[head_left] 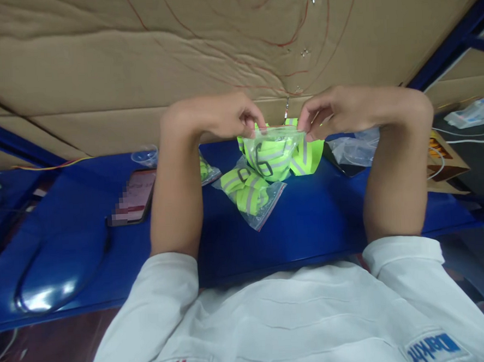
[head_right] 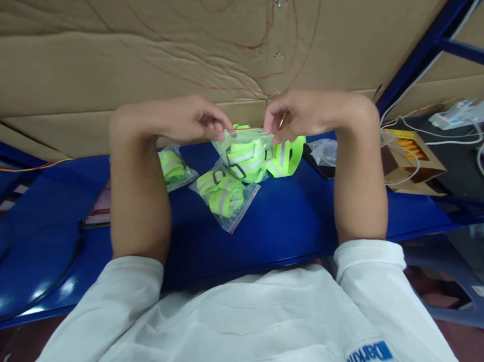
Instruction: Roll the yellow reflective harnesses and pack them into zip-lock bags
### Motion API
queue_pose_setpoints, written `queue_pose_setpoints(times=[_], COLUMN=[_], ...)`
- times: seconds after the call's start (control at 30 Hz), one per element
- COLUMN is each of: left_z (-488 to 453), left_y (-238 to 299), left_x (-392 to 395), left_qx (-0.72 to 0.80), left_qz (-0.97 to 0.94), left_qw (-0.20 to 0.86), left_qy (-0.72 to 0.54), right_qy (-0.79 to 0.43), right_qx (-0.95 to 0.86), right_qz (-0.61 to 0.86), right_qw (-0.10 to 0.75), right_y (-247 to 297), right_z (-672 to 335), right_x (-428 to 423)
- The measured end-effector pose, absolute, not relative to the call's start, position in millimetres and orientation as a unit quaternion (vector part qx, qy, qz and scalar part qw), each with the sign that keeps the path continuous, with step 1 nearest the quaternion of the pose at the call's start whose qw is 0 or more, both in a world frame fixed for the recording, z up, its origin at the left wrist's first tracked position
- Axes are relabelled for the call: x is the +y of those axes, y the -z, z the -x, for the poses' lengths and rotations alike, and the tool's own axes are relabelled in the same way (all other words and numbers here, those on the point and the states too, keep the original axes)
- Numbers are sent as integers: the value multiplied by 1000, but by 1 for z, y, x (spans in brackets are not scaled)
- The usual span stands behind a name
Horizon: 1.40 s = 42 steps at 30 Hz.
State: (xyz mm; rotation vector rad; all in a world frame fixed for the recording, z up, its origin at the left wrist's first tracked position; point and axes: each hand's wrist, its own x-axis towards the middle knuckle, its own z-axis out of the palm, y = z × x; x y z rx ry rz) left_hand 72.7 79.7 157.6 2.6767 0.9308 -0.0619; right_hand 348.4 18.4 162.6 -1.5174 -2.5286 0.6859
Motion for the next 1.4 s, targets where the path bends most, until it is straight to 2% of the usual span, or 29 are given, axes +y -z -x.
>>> queue_pose_setpoints(times=[0.1,0.33,0.7,1.4], left_z=[-74,-73,-81,-82], left_y=[-161,-159,-158,-156], left_x=[73,73,75,81], left_qx=[351,352,340,302], left_qz=[-928,-928,-931,-936], left_qw=[118,119,133,178], left_qy=[30,7,-14,-37], right_qy=[-206,-111,-142,-186], right_qx=[-835,-807,-805,-820], right_qz=[507,577,575,539], right_qw=[60,67,27,49], right_y=[-164,-166,-163,-154], right_z=[-345,-334,-340,-335], right_x=[18,18,27,39])
